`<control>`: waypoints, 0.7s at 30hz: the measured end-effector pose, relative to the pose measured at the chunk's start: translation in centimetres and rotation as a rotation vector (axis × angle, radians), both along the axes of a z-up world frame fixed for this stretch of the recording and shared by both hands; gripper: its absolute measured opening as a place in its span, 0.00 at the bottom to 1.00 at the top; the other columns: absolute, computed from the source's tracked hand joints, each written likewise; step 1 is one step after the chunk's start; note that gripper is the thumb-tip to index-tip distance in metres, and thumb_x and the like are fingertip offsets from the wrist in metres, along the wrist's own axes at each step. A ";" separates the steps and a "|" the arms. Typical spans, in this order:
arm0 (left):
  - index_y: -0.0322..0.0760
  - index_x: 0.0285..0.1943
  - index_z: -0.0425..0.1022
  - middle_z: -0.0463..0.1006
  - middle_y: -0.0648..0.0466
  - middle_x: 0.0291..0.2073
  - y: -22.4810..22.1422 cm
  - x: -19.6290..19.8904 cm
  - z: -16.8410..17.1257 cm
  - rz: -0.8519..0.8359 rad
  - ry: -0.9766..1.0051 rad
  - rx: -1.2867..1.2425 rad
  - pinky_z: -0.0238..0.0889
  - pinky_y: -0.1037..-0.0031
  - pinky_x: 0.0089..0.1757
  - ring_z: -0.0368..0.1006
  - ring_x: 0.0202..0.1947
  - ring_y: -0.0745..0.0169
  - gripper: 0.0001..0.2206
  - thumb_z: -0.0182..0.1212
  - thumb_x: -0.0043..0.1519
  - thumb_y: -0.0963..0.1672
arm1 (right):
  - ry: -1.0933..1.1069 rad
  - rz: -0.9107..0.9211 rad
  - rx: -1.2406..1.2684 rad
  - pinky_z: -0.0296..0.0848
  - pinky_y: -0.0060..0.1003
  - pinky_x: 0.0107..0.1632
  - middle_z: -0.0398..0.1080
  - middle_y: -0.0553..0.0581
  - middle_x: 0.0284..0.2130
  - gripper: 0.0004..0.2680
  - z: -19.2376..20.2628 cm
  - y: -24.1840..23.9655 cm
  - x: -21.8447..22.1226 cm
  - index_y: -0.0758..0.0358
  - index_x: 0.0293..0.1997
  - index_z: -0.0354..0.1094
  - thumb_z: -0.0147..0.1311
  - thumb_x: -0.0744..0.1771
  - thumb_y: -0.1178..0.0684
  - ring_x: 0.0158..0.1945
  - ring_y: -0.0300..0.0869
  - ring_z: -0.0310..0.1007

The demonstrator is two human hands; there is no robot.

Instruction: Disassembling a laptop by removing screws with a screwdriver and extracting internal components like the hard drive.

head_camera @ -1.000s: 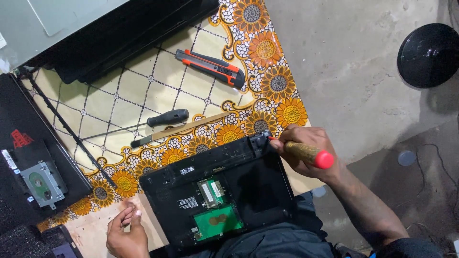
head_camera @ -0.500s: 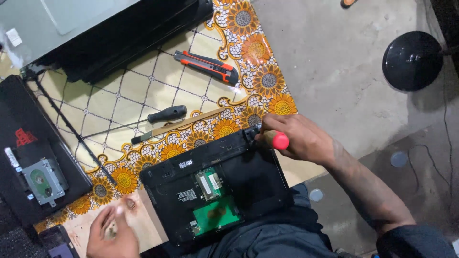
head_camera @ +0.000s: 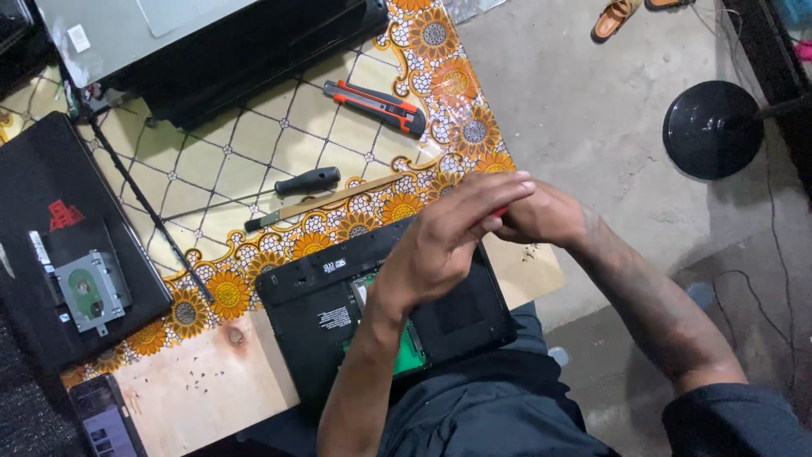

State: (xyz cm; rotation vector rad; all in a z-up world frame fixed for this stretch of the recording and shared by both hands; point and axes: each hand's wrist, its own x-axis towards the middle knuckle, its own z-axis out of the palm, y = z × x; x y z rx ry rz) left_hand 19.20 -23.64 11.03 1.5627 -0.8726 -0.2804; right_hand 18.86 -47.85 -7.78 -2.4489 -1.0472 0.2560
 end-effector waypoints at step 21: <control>0.42 0.62 0.70 0.76 0.49 0.53 0.0 0.0 -3.0 0.181 -0.044 -0.071 0.63 0.54 0.57 0.70 0.58 0.41 0.18 0.61 0.62 0.39 | -0.009 -0.425 0.828 0.73 0.39 0.40 0.75 0.56 0.28 0.03 6.1 5.6 -1.7 0.68 0.35 0.75 0.62 0.62 0.64 0.33 0.48 0.77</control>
